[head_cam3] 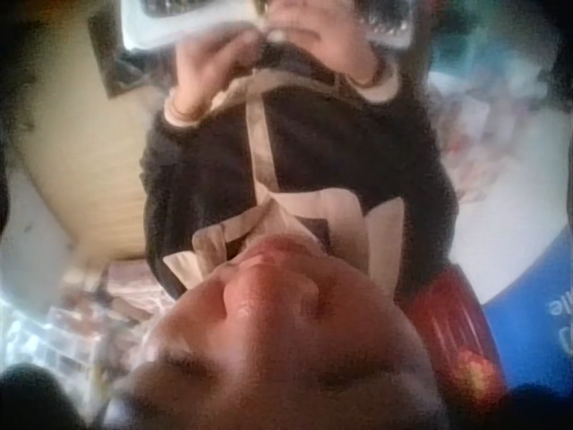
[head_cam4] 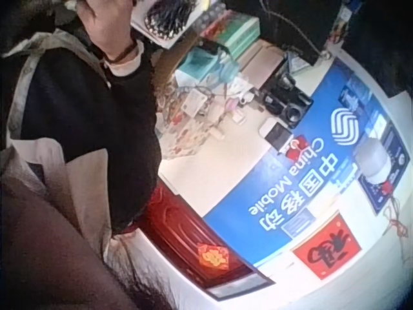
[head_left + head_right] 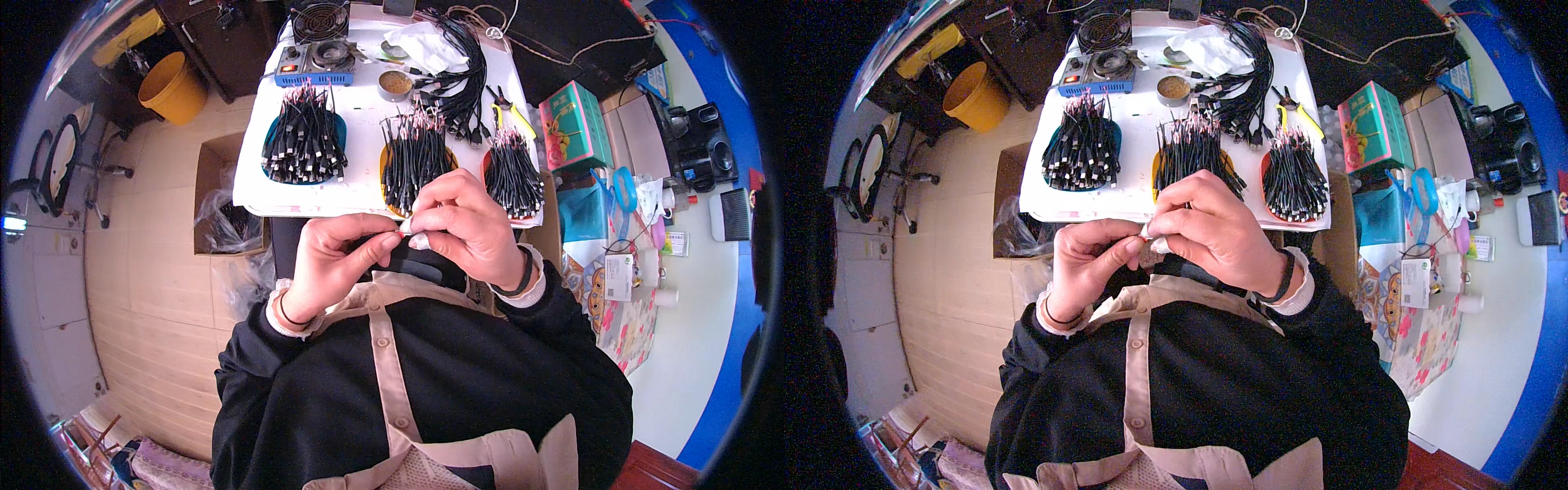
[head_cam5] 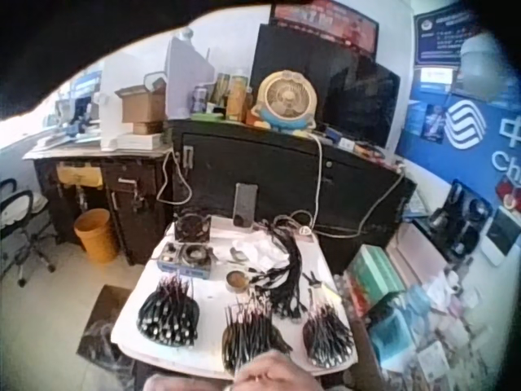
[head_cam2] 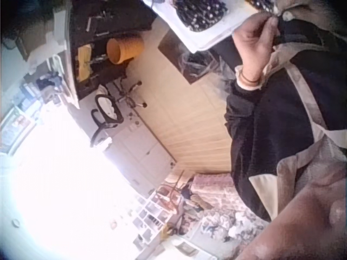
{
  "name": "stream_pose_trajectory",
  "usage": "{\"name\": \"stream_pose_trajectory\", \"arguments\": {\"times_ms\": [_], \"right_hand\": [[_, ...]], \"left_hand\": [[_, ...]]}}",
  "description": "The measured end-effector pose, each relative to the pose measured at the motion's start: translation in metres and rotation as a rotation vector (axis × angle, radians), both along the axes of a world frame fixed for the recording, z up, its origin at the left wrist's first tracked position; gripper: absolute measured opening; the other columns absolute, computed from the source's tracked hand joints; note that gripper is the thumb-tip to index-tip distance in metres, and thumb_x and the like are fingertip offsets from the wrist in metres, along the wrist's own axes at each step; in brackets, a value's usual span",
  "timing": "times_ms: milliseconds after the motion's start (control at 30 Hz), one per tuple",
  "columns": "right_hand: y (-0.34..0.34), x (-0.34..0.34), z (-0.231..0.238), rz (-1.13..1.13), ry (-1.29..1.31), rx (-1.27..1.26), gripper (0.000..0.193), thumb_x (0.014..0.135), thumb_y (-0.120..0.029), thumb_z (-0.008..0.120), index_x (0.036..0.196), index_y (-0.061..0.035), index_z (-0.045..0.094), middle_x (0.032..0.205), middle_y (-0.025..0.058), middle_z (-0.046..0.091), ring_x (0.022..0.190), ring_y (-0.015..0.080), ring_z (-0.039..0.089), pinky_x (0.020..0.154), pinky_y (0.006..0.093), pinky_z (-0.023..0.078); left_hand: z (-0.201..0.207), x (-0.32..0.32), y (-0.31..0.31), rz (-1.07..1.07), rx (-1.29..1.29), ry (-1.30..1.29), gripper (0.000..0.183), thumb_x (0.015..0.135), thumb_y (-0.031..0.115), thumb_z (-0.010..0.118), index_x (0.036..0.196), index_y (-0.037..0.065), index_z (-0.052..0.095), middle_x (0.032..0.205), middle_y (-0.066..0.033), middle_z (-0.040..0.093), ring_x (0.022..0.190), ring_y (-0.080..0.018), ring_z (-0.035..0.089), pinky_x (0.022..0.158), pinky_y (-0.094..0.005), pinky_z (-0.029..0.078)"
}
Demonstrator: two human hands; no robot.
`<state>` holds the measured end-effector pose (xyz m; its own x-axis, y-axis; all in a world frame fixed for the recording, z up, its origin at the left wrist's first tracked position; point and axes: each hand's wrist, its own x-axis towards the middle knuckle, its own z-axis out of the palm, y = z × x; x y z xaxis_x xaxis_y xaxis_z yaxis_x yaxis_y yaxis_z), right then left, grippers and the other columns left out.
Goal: The person sits at a workbench and repeatedly picks up black wires and small white connectors, then joins them by hand. The person places the finished units into a blue tray on the table. The person occasionally reaches for a small container on the table.
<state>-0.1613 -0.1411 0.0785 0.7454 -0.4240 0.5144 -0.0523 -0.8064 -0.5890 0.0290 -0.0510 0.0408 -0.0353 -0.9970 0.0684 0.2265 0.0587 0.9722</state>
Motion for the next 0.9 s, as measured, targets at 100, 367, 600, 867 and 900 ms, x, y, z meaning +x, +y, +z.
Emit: {"name": "stream_pose_trajectory", "arguments": {"times_ms": [100, 367, 600, 867, 900], "right_hand": [[-0.006, 0.007, -0.001, -0.01, -0.045, 0.005, 0.025, 0.069, 0.001, 0.071, 0.091, -0.0069, 0.062, 0.094, 0.005, 0.057, 0.088, 0.0253, 0.054, 0.077, 0.0339, 0.044], [-0.025, -0.012, -0.015, -0.082, -0.139, 0.424, 0.022, 0.079, -0.003, 0.066, 0.1, -0.0034, 0.061, 0.105, 0.0066, 0.059, 0.088, 0.0185, 0.054, 0.073, 0.029, 0.044], [-0.047, -0.044, -0.044, -0.214, -0.242, 0.53, 0.009, 0.088, -0.002, 0.06, 0.095, 0.0031, 0.06, 0.101, 0.0111, 0.058, 0.084, 0.0123, 0.053, 0.075, 0.024, 0.042], [-0.049, -0.055, -0.066, -0.218, -0.163, 0.58, 0.008, 0.088, -0.004, 0.06, 0.093, 0.0013, 0.061, 0.095, 0.0097, 0.061, 0.074, 0.0131, 0.057, 0.064, 0.0237, 0.046], [-0.049, -0.055, -0.067, -0.201, -0.166, 0.571, 0.008, 0.088, -0.004, 0.06, 0.093, 0.0013, 0.061, 0.095, 0.0096, 0.061, 0.074, 0.0131, 0.058, 0.063, 0.0238, 0.046]], "left_hand": [[0.003, 0.002, -0.006, -0.038, 0.011, -0.003, 0.011, 0.088, 0.003, 0.066, 0.095, -0.004, 0.069, 0.078, -0.0029, 0.066, 0.065, -0.0047, 0.056, 0.057, -0.019, 0.045], [0.014, -0.004, -0.032, -0.019, -0.068, -0.199, 0.011, 0.087, 0.002, 0.066, 0.096, -0.004, 0.068, 0.079, -0.0055, 0.067, 0.066, -0.0059, 0.059, 0.058, -0.0199, 0.047], [0.053, -0.014, -0.068, 0.103, -0.112, -0.408, 0.012, 0.089, -0.003, 0.058, 0.101, -0.005, 0.057, 0.083, -0.0088, 0.067, 0.074, -0.0081, 0.062, 0.068, -0.0211, 0.049], [0.019, -0.003, -0.199, 0.233, -0.255, -0.903, 0.008, 0.086, 0.006, 0.062, 0.088, -0.002, 0.063, 0.071, -0.0142, 0.064, 0.064, -0.0217, 0.066, 0.061, -0.0283, 0.05], [0.008, 0.0, -0.216, 0.209, -0.28, -1.002, 0.009, 0.085, 0.009, 0.063, 0.086, 0.0, 0.063, 0.07, -0.0177, 0.063, 0.064, -0.0312, 0.064, 0.059, -0.0325, 0.049]]}}
